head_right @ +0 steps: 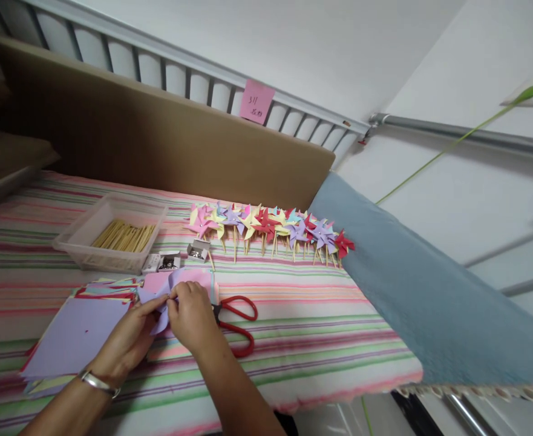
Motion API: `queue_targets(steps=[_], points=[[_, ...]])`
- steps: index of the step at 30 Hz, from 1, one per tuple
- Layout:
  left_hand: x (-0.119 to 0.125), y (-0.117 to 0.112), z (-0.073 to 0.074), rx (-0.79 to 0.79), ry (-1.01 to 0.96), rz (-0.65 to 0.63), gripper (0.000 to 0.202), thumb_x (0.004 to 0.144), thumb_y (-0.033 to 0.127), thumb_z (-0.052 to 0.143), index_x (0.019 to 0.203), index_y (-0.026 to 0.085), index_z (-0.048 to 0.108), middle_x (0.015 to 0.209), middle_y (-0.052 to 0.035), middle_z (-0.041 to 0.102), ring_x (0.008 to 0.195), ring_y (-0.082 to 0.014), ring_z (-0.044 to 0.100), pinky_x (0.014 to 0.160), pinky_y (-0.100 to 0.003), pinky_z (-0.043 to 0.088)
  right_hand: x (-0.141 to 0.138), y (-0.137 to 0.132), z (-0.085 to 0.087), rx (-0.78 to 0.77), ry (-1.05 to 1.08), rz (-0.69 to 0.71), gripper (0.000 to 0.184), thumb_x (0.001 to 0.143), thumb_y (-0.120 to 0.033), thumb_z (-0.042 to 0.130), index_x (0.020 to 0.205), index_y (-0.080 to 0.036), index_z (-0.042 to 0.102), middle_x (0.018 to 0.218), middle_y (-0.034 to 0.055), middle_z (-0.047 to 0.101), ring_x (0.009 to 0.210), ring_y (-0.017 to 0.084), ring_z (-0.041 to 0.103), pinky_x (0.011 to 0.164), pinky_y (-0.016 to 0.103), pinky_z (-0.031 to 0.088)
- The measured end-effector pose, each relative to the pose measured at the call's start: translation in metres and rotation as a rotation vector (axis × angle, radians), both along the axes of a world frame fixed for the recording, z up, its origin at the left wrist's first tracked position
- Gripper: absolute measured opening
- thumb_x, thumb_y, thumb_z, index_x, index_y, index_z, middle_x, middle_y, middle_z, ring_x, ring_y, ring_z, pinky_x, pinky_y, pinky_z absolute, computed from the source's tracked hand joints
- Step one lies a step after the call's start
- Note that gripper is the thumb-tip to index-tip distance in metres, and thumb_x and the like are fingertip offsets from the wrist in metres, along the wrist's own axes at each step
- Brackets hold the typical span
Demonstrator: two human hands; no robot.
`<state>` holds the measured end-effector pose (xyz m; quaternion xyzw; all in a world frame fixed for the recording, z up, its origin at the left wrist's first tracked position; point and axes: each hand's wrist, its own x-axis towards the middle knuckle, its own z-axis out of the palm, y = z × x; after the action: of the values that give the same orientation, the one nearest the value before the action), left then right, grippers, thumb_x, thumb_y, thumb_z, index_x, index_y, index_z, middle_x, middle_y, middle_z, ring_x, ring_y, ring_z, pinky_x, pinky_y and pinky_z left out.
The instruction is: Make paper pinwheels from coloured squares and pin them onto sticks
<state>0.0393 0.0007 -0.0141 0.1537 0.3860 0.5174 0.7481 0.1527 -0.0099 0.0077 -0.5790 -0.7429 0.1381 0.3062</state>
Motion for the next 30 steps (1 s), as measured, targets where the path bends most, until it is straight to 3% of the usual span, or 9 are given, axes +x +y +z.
queue_targets(steps=[8, 12, 18, 24, 30], points=[[0.007, -0.005, 0.005, 0.036, 0.107, 0.105, 0.018, 0.052, 0.012, 0.078, 0.063, 0.014, 0.064, 0.059, 0.002, 0.068, 0.055, -0.0103, 0.06, 0.054, -0.019, 0.046, 0.008, -0.006, -0.001, -0.017, 0.159, 0.009, 0.006, 0.081, -0.012, 0.057, 0.082, -0.018, 0.057, 0.082, 0.0027, 0.063, 0.083, 0.017, 0.058, 0.076, 0.027, 0.045], [0.009, -0.011, 0.003, 0.026, 0.166, 0.062, 0.02, 0.053, 0.015, 0.078, 0.068, 0.013, 0.065, 0.061, 0.0007, 0.069, 0.056, -0.0129, 0.062, 0.054, -0.021, 0.047, 0.013, -0.011, -0.003, -0.02, 0.235, -0.004, 0.006, 0.083, -0.013, 0.055, 0.08, -0.018, 0.058, 0.081, 0.0022, 0.064, 0.081, 0.016, 0.059, 0.075, 0.025, 0.046], [0.011, -0.014, 0.009, 0.057, 0.196, 0.032, 0.018, 0.055, 0.016, 0.077, 0.071, 0.011, 0.069, 0.066, -0.0035, 0.072, 0.059, -0.0146, 0.064, 0.057, -0.022, 0.05, 0.012, -0.005, -0.005, -0.036, 0.322, -0.044, 0.011, 0.074, -0.007, 0.059, 0.072, -0.017, 0.062, 0.075, 0.0019, 0.065, 0.075, 0.016, 0.059, 0.071, 0.025, 0.045], [0.014, -0.016, 0.018, 0.02, 0.208, 0.084, 0.015, 0.055, 0.013, 0.076, 0.07, 0.011, 0.071, 0.069, -0.0054, 0.073, 0.062, -0.0158, 0.065, 0.061, -0.022, 0.052, 0.013, 0.001, -0.001, -0.057, 0.319, -0.014, 0.013, 0.071, -0.007, 0.059, 0.067, -0.018, 0.063, 0.073, 0.0028, 0.065, 0.076, 0.017, 0.058, 0.074, 0.027, 0.045], [0.012, -0.02, 0.015, 0.015, 0.199, 0.08, 0.015, 0.055, 0.017, 0.079, 0.066, 0.011, 0.071, 0.069, -0.0053, 0.074, 0.068, -0.0151, 0.066, 0.065, -0.02, 0.051, 0.014, -0.008, 0.004, -0.008, 0.203, 0.014, 0.012, 0.075, -0.007, 0.057, 0.073, -0.019, 0.061, 0.079, 0.0039, 0.063, 0.083, 0.019, 0.057, 0.076, 0.028, 0.045]])
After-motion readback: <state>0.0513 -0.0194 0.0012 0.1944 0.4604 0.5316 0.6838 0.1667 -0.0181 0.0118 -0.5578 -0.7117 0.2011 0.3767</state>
